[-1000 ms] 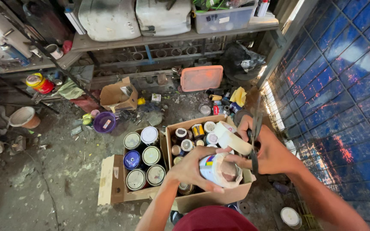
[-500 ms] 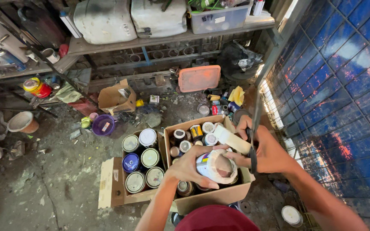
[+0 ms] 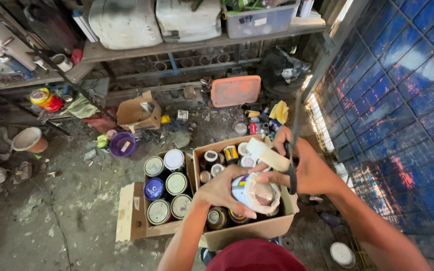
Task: The person sorts various spray paint cans and other small containers by placing them into cardboard boxes on the floor. They use scissors to cut tape and apply it to a container before arranging the items one at a time within the boxes.
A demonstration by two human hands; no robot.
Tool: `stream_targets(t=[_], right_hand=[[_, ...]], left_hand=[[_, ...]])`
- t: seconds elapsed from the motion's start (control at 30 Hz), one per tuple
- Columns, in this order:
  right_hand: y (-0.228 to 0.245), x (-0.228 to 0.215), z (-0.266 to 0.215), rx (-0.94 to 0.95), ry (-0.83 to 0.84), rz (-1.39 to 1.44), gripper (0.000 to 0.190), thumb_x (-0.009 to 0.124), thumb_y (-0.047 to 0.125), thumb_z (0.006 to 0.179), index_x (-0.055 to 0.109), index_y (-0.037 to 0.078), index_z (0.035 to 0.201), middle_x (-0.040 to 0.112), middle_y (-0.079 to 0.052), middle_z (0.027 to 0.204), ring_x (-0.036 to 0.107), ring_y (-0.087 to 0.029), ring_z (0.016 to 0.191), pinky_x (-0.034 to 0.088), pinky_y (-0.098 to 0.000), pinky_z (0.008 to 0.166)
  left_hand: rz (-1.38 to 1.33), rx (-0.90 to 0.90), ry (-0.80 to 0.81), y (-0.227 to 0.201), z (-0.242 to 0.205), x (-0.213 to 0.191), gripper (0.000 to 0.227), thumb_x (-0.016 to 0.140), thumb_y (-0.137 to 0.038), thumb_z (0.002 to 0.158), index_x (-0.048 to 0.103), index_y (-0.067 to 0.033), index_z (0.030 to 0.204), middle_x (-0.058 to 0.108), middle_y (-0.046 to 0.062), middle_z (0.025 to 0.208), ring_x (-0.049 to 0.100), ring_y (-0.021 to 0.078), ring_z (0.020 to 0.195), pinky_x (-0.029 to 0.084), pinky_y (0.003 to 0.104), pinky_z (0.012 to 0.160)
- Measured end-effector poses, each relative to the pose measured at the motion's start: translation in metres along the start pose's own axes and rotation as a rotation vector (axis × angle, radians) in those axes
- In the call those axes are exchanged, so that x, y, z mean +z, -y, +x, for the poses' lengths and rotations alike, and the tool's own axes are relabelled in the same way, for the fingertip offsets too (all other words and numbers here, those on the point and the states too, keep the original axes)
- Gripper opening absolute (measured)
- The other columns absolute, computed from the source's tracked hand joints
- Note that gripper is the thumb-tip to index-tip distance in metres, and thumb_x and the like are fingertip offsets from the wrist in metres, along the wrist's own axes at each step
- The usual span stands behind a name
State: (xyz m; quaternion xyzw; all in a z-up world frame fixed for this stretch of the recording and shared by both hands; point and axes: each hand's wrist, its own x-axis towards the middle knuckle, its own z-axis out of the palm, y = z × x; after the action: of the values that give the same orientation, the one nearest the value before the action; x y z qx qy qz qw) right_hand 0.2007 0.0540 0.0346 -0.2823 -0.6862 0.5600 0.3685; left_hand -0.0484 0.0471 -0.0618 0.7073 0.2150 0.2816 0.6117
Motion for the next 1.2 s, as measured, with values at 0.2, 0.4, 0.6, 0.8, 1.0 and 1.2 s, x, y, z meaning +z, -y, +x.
stream_targets(t=[0.2,0.4,0.6,0.8,1.0,1.2], right_hand=[[-0.007,-0.006,0.0,-0.154,0.022,-0.151,0.053,0.091,0.019,0.08,0.039,0.015,0.089,0.043,0.004,0.087,0.058,-0.008,0.088,0.049,-0.025,0.074],[0.0,-0.005,0.007,-0.184,-0.059,-0.518,0.055,0.094,0.019,0.067,0.041,0.012,0.081,0.042,0.001,0.078,0.042,-0.009,0.074,0.035,-0.0264,0.063],[0.007,-0.011,0.012,-0.262,0.098,-0.344,0.046,0.085,0.014,0.079,0.042,0.012,0.093,0.059,0.005,0.089,0.055,-0.007,0.089,0.043,-0.0272,0.082],[-0.005,-0.006,0.001,-0.164,0.055,-0.205,0.05,0.086,0.008,0.072,0.038,0.012,0.087,0.036,0.003,0.086,0.038,-0.009,0.082,0.032,-0.0278,0.07],[-0.015,-0.012,-0.003,-0.025,0.027,-0.091,0.048,0.084,0.013,0.082,0.037,0.014,0.091,0.056,0.002,0.087,0.072,-0.007,0.101,0.054,-0.0252,0.077],[-0.024,-0.016,-0.007,0.04,-0.022,-0.03,0.046,0.082,0.012,0.083,0.037,0.013,0.093,0.058,0.0,0.09,0.073,-0.01,0.103,0.053,-0.0259,0.074]], left_hand=[[0.029,0.0,-0.03,0.016,-0.001,0.004,0.103,0.093,-0.034,0.059,0.058,0.0028,0.149,0.073,0.008,0.123,0.065,0.0126,0.113,0.049,0.027,0.106],[-0.173,-0.111,-0.012,0.043,0.003,0.005,0.097,0.095,-0.033,0.057,0.062,0.0053,0.14,0.071,0.012,0.121,0.065,0.0195,0.113,0.049,0.031,0.104],[0.048,-0.082,-0.1,0.051,0.002,-0.004,0.096,0.098,-0.027,0.055,0.064,0.0058,0.139,0.066,0.011,0.126,0.062,0.0189,0.117,0.049,0.031,0.103],[-0.085,-0.084,0.055,0.052,0.003,0.0,0.099,0.096,-0.03,0.056,0.059,0.0061,0.141,0.072,0.008,0.12,0.066,0.0143,0.109,0.052,0.029,0.098],[-0.303,-0.106,-0.017,0.063,0.005,0.004,0.102,0.096,-0.029,0.058,0.055,0.0025,0.146,0.07,0.005,0.12,0.063,0.0118,0.108,0.05,0.026,0.098],[-0.128,-0.026,-0.075,0.054,0.003,0.002,0.092,0.095,-0.027,0.061,0.065,0.0075,0.141,0.072,0.01,0.117,0.065,0.0159,0.107,0.05,0.029,0.099]])
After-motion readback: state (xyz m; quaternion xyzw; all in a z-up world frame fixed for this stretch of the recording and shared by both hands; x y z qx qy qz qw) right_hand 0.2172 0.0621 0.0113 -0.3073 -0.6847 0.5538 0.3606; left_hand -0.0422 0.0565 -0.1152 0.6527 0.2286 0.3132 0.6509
